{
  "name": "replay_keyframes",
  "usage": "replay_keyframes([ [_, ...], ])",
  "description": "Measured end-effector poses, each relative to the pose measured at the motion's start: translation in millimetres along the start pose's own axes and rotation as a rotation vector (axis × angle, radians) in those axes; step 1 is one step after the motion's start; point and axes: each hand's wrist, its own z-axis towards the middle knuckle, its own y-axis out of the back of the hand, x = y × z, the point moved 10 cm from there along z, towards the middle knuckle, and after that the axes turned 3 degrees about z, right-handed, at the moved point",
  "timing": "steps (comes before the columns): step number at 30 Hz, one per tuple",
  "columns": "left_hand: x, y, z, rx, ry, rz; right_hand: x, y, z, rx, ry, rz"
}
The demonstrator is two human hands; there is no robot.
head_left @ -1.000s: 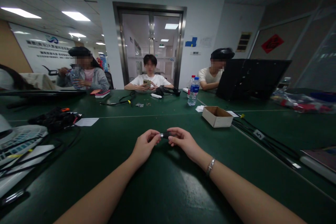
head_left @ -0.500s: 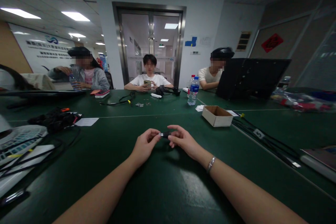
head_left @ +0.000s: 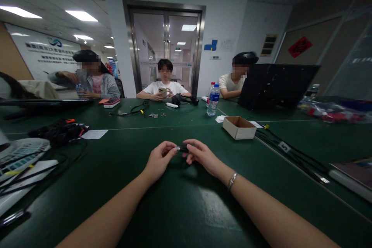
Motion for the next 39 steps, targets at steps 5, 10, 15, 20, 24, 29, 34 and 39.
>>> replay_keyframes([
  [5,-3.6,-2.7,-1.7,0.027,0.007,0.006,-3.7,0.2,2.2,0.018,-0.017,-0.027],
  [10,-1.9,-2.6,-0.9,0.022,0.007,0.033,0.4,1.3,1.0,0.027,0.023,-0.009],
  [15,-1.6,-2.4,-0.8,0.019,0.005,0.025,-8.0,-0.3,4.3,0.031,-0.040,-0.055],
  [20,-1.2,-1.1,-1.7,0.016,0.020,0.030,0.5,-0.2,1.4,0.041,0.019,-0.054],
  [24,0.4,-0.7,-1.1,0.012,0.007,0.023,-2.7,-0.1,2.1,0.030,-0.014,-0.030],
  [29,1.6,-0.9,-1.0,0.012,0.002,0.013,-6.6,-0.3,3.4,0.024,-0.046,-0.036],
  [34,2.1,-0.2,-0.1,0.010,0.006,0.002,4.2,2.4,-1.2,0.001,0.017,-0.006],
  [39,3.3,-0.9,0.7,0.007,0.004,-0.017,-0.2,0.8,1.3,-0.012,0.000,-0.028],
])
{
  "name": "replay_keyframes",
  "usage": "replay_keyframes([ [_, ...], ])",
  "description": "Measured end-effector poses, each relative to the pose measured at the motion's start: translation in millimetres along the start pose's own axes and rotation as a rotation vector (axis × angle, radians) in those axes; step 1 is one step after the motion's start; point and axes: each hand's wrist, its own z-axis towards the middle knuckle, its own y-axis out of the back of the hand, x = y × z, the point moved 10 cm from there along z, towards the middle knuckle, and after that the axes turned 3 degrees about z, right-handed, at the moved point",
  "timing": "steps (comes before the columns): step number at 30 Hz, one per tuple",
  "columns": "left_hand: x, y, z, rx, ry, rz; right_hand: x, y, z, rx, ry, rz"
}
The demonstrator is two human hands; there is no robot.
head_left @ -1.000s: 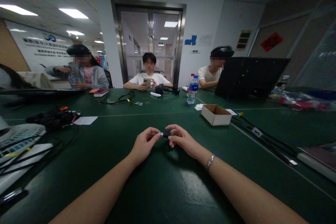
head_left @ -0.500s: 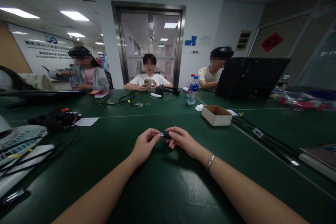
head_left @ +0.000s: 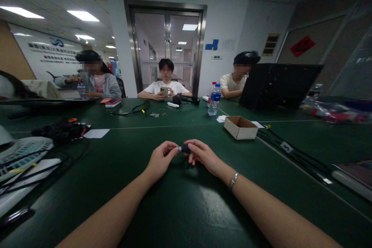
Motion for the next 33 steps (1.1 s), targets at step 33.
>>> replay_keyframes([
  [33,6.2,2.8,-3.9,-0.003,0.081,0.342,-0.9,-2.3,-0.8,0.072,-0.008,-0.013],
])
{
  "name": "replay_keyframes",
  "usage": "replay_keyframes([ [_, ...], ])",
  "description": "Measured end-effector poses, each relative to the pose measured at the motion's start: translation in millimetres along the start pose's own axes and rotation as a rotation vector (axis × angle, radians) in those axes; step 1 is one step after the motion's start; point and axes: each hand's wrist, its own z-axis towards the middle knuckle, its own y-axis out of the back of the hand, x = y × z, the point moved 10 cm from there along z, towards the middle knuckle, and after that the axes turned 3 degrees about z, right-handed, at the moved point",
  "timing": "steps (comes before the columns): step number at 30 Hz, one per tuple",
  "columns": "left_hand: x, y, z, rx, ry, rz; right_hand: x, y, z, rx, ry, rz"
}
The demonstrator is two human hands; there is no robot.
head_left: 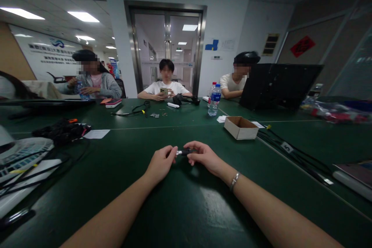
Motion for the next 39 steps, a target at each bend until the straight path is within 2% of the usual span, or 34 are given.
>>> replay_keyframes([
  [4,1.7,-3.2,-0.2,0.021,0.026,-0.126,-1.1,2.2,0.5,-0.016,0.002,0.010],
  [8,-12.7,-6.6,-2.9,0.074,-0.067,-0.219,-1.7,3.9,0.8,-0.025,0.007,0.011],
  [11,-18.3,-5.9,-4.2,0.074,-0.105,-0.178,-2.6,4.0,1.3,-0.019,0.006,0.005],
  [19,-15.7,-7.5,-5.6,0.082,-0.052,-0.024,1.7,-4.1,-0.5,0.021,0.025,-0.067],
  [24,-22.1,-8.4,-9.3,0.097,-0.079,0.082,9.8,-13.5,-4.1,-0.002,0.093,-0.292],
  [30,-26.1,-7.2,-11.6,0.088,-0.105,0.183,29.6,-37.0,-15.1,-0.001,0.271,-0.775],
  [35,-28.0,-6.3,-12.7,0.077,-0.108,0.226,35.3,-45.1,-21.3,0.010,0.334,-0.952],
  [39,-24.1,-3.7,-12.3,0.059,-0.072,0.203,36.4,-45.4,-22.0,0.017,0.367,-0.972],
])
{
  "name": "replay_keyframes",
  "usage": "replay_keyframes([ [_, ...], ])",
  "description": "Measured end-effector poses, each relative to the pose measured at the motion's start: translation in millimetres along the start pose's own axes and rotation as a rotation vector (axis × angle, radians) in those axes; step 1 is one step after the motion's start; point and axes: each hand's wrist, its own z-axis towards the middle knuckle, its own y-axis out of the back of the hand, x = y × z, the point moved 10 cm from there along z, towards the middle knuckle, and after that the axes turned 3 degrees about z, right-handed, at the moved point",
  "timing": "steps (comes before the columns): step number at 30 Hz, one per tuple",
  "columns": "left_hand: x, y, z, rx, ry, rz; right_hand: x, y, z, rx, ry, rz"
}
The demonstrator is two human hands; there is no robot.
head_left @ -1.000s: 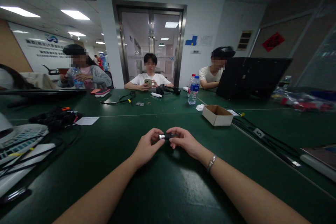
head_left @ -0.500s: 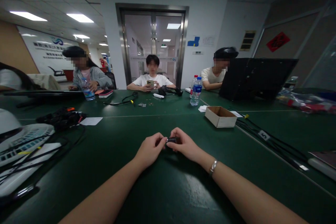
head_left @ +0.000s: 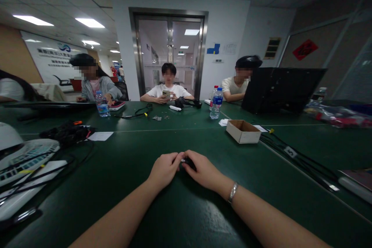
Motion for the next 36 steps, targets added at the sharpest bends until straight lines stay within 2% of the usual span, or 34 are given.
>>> replay_keyframes([
  [7,0.7,-2.4,2.7,0.001,-0.024,-0.177,-14.5,6.6,1.9,-0.051,-0.052,0.037],
  [16,8.1,2.9,3.9,-0.040,0.024,-0.005,-3.5,4.6,1.3,-0.034,0.019,-0.030],
  [19,8.4,3.5,2.7,-0.043,0.046,-0.104,-5.9,5.6,1.4,-0.043,0.005,-0.042],
  [23,-1.0,0.3,2.6,-0.017,-0.033,-0.229,-9.4,6.8,1.8,-0.054,-0.006,-0.060],
  [36,4.2,1.0,1.2,0.019,0.039,0.010,0.4,2.7,-0.1,-0.016,0.049,-0.140],
])
